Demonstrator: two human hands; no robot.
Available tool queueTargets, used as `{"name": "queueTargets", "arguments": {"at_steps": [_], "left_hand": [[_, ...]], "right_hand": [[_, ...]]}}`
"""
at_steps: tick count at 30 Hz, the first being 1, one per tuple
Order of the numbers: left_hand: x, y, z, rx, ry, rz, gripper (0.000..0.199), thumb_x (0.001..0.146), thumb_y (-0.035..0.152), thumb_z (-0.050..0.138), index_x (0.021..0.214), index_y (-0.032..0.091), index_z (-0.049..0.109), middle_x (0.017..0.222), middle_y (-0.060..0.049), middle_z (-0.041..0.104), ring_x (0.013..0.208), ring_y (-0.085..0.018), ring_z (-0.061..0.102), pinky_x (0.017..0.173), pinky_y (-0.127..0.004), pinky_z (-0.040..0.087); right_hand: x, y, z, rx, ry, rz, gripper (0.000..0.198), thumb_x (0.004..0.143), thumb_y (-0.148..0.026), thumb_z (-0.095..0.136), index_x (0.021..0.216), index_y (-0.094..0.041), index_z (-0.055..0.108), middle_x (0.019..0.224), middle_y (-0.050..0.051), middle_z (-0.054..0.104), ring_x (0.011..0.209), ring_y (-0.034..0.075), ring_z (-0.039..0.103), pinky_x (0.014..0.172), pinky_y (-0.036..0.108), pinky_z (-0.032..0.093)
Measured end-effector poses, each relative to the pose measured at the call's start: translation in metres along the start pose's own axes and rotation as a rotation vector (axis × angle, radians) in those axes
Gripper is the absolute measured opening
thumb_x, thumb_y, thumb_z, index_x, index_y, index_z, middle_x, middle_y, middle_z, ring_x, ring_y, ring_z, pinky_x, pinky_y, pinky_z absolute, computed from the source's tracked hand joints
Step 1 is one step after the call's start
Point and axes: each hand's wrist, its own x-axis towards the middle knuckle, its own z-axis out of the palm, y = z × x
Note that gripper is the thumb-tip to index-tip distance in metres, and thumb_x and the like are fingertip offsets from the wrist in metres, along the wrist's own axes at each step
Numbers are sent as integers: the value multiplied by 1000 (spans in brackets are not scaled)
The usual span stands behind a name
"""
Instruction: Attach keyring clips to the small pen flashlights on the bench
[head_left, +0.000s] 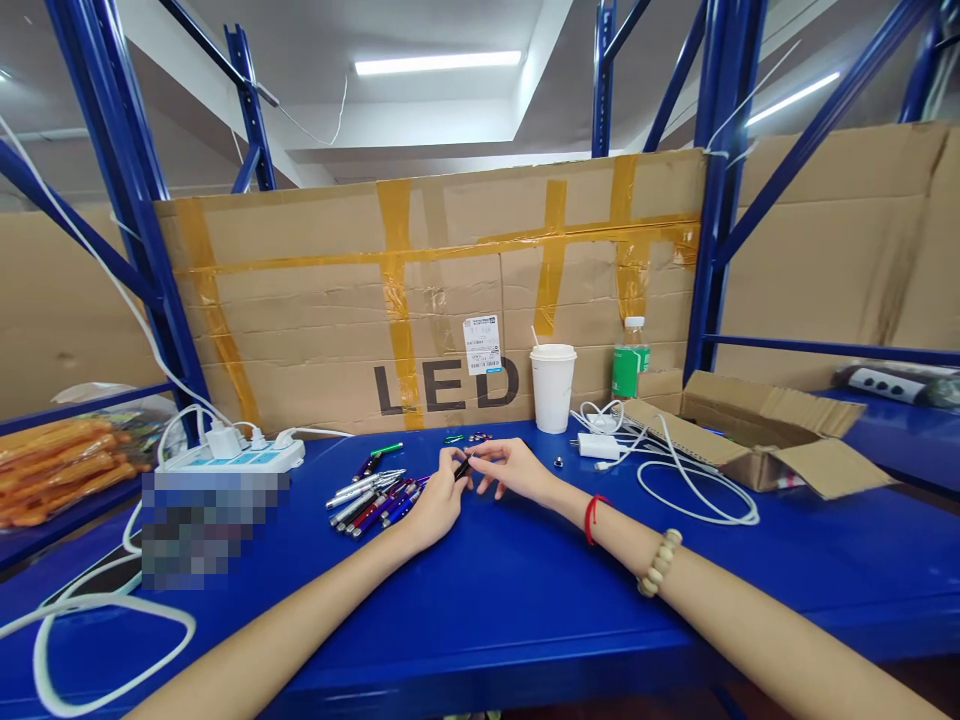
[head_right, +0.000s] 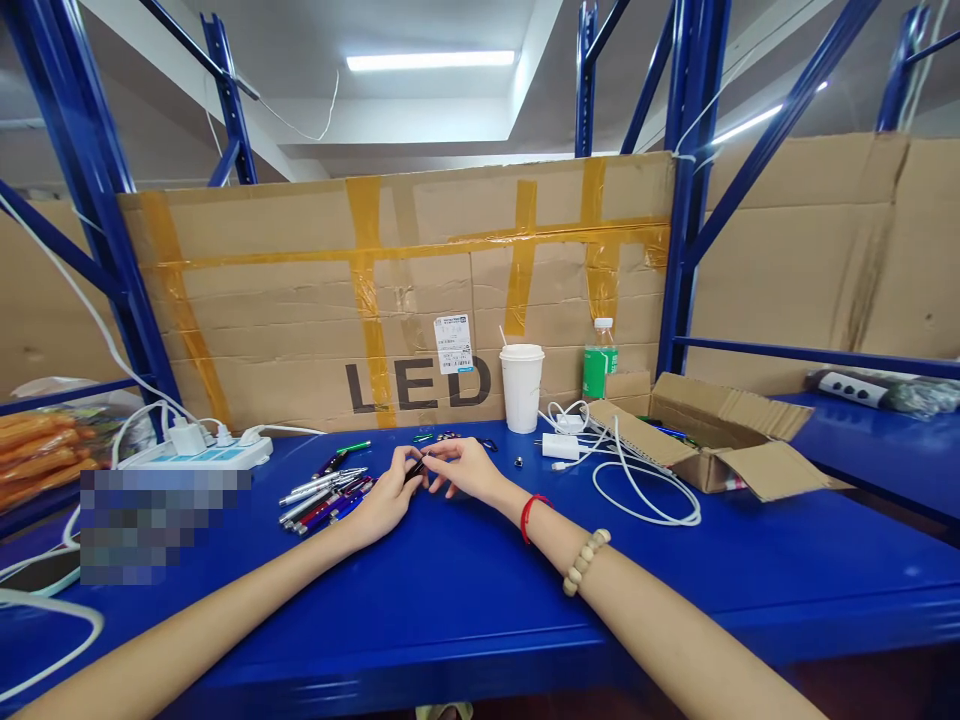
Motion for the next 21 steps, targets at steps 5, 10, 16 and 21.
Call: {"name": "queueTargets", "arguments": {"at_steps": [5, 10, 16, 21], "left_hand": [[-2, 3, 1, -3, 11, 10, 18, 83, 23, 31, 100, 20, 30, 105, -7, 57, 97, -15, 53, 97, -39, 35], [-8, 3, 2, 120, 232, -5, 27, 79, 35, 44, 101, 21, 37, 108, -6, 52, 106, -19, 47, 98, -42, 32], [-16, 26, -6, -11, 409, 48, 17, 78, 35, 43, 87, 21, 46, 91, -2, 57, 93, -15, 51, 88, -33, 38], [-72, 75, -23, -516, 605, 359, 14, 80, 27, 41, 68, 21, 47, 41, 7, 43, 43, -8, 42, 67, -27, 44]], "right_hand": [[0, -2, 1, 28, 20, 28, 35, 71, -31, 65, 96, -7, 65, 66, 6, 62, 59, 10, 59, 41, 14, 47], [1, 0, -3, 50, 59, 54, 27, 71, -25, 65, 89, -5, 65, 65, 4, 60, 56, 7, 55, 43, 15, 49], [1, -1, -2, 57, 28, 39, 29, 67, -24, 68, 88, -5, 65, 65, 4, 59, 59, 9, 57, 42, 17, 50], [1, 0, -1, 29, -2, 19, 30, 68, -22, 66, 92, -4, 65, 62, 4, 59, 58, 9, 56, 41, 16, 49]]}}
